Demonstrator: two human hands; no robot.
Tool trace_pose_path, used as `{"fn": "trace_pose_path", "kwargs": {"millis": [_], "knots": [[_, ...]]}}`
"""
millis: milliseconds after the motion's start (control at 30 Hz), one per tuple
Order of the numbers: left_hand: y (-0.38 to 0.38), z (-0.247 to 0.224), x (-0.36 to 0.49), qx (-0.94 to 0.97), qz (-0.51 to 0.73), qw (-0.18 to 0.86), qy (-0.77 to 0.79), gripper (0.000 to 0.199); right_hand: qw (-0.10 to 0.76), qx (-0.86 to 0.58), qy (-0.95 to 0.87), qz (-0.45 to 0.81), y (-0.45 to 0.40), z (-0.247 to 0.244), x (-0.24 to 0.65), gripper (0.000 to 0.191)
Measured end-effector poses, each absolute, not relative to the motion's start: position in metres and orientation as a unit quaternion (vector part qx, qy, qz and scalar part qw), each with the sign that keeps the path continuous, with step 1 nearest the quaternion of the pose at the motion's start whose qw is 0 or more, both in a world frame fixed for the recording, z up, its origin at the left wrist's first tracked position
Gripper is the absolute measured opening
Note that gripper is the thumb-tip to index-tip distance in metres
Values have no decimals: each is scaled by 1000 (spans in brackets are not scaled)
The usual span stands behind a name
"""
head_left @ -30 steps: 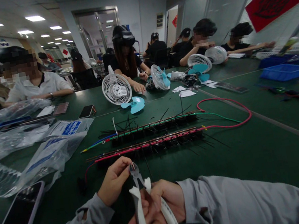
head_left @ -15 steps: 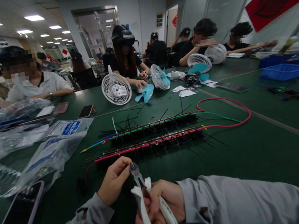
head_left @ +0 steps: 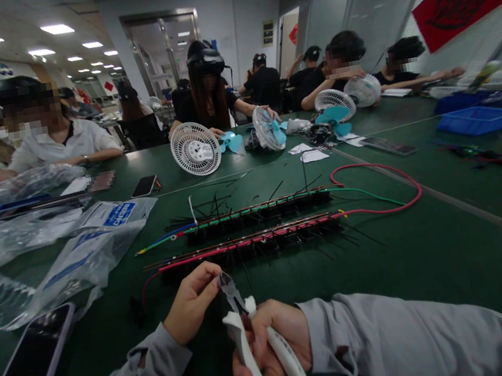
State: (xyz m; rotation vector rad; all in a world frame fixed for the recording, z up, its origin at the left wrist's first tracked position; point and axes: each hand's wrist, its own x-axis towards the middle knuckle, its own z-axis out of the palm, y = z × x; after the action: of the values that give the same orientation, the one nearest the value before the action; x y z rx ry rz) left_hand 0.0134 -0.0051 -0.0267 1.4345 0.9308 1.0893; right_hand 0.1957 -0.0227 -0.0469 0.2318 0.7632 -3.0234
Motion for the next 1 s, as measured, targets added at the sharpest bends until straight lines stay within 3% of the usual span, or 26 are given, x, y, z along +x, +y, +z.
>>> {"fn": "trace_pose_path", "kwargs": {"millis": [333, 500, 733, 1000], "knots": [[-6, -25, 15, 598, 458, 531, 388, 20, 3, 64, 228, -972, -23, -33, 197, 16], [-6, -27, 14, 597, 452, 535, 391, 18, -1, 49, 212, -976, -24, -28, 198, 30], [-6, -24, 15, 604, 451, 531, 387, 20, 23, -1, 211, -977, -23, -37, 196, 26], [-5, -25, 14, 610, 448, 535, 375, 19, 37, 52, 177, -982, -23, -20, 203, 20]]}}
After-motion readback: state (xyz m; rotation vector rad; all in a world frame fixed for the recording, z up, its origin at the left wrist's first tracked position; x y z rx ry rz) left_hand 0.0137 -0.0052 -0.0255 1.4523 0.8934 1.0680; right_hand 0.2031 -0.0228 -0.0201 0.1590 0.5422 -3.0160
